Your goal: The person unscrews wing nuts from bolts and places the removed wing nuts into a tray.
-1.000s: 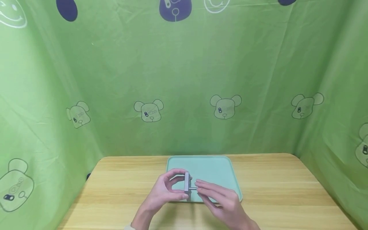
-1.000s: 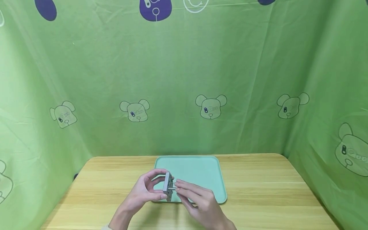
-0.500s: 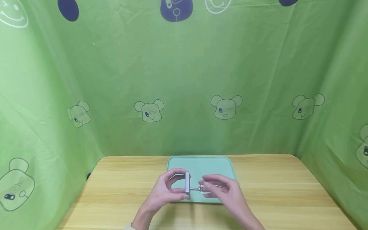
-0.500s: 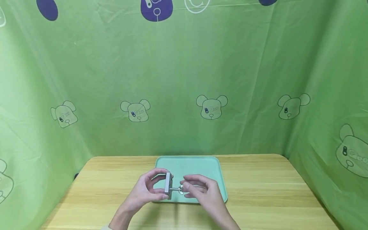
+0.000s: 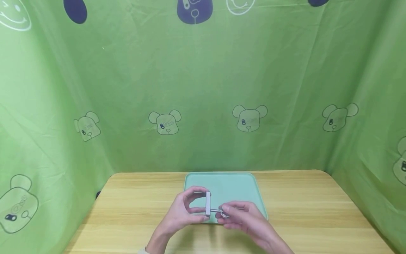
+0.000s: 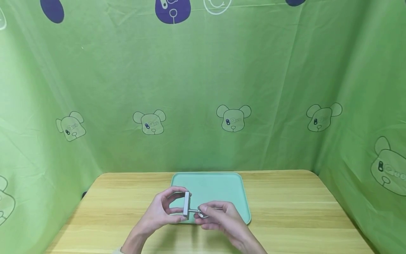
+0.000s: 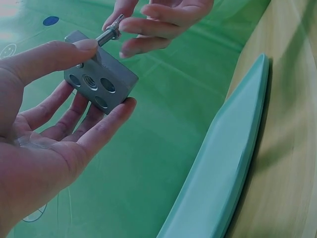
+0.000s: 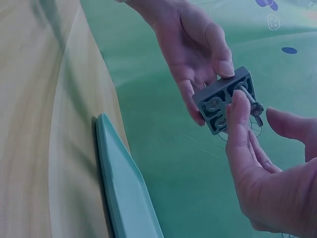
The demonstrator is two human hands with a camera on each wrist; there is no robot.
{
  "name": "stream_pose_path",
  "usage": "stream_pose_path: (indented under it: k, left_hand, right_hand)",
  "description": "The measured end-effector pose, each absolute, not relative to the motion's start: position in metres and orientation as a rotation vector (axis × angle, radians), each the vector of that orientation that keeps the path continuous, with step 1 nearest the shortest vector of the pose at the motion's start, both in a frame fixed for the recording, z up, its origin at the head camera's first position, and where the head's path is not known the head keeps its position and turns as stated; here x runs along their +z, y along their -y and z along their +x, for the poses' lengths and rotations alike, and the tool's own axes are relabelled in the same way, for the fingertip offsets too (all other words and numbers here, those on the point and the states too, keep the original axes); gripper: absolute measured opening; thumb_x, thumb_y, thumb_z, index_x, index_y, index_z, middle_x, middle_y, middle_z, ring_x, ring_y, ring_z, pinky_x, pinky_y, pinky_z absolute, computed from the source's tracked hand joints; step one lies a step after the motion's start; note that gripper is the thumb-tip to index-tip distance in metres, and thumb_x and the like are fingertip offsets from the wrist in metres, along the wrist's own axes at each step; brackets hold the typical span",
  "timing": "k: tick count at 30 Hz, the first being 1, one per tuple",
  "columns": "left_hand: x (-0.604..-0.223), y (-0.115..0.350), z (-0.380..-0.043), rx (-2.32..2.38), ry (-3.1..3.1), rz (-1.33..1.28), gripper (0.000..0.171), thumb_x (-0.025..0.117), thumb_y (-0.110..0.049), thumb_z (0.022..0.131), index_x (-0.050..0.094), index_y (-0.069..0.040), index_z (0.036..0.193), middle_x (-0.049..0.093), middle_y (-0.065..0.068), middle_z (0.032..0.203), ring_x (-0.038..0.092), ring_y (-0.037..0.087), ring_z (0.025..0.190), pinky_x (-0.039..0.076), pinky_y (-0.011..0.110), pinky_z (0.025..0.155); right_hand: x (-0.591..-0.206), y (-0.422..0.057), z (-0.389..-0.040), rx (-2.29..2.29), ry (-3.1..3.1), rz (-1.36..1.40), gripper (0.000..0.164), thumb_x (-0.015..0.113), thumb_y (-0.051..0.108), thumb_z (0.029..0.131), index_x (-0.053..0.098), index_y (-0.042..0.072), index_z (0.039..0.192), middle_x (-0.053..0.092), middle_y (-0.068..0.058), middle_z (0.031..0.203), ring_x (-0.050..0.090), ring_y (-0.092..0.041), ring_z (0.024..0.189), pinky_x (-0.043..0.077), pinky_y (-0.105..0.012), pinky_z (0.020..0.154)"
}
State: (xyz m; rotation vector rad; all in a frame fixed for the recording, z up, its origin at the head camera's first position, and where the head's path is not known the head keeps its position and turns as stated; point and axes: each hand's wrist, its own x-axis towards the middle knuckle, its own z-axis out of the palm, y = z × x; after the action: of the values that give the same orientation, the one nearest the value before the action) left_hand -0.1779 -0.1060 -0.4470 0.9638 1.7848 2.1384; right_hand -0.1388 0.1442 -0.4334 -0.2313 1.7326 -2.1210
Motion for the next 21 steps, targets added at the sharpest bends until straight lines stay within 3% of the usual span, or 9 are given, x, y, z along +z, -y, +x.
stream_pose_path:
  k: [6, 12, 16, 21]
  left_hand:
    - [-0.4476, 0.1051, -0.1776, 2.117, -1.816, 0.967, 0.064, 0.080, 0.007, 0.075, 0.055, 0.003, 0.134, 0.053, 0.020, 0.139, 0.044, 0.052, 0.135, 0.058, 0.050, 0.101]
    - [-0.4467, 0.1041, -0.1767, 2.096, -1.833, 0.948, 0.065, 0.080, 0.007, 0.075, 0.055, 0.002, 0.135, 0.053, 0.020, 0.139, 0.045, 0.051, 0.134, 0.058, 0.050, 0.101]
    - [-0.4470, 0.1044, -0.1771, 2.098, -1.842, 0.939, 0.065, 0.080, 0.007, 0.075, 0.056, 0.002, 0.135, 0.053, 0.019, 0.139, 0.052, 0.040, 0.133, 0.058, 0.050, 0.100]
    - [-0.4464, 0.1055, -0.1770, 2.115, -1.826, 0.925, 0.064, 0.081, 0.007, 0.076, 0.056, 0.003, 0.134, 0.052, 0.023, 0.139, 0.051, 0.041, 0.133, 0.058, 0.051, 0.100]
  right_hand:
    - [-0.4341, -0.1447, -0.1378, -2.112, -1.701, -0.209, 0.023, 0.071, 0.014, 0.096, 0.070, -0.002, 0.112, 0.076, -0.015, 0.102, 0.074, -0.023, 0.097, 0.063, -0.036, 0.091]
    - [-0.4353, -0.1432, -0.1380, -2.107, -1.771, -0.264, 0.026, 0.071, 0.013, 0.096, 0.068, -0.007, 0.113, 0.076, -0.016, 0.101, 0.074, -0.021, 0.093, 0.065, -0.031, 0.084]
    - [-0.4347, -0.1402, -0.1367, -2.100, -1.934, -0.348, 0.033, 0.072, 0.012, 0.095, 0.065, -0.013, 0.115, 0.075, -0.022, 0.103, 0.075, -0.025, 0.093, 0.066, -0.038, 0.083]
    - [-0.4308, -0.1363, -0.1323, -2.084, -2.174, -0.452, 0.030, 0.076, 0.012, 0.092, 0.069, -0.011, 0.111, 0.075, -0.020, 0.101, 0.076, -0.025, 0.091, 0.067, -0.040, 0.079]
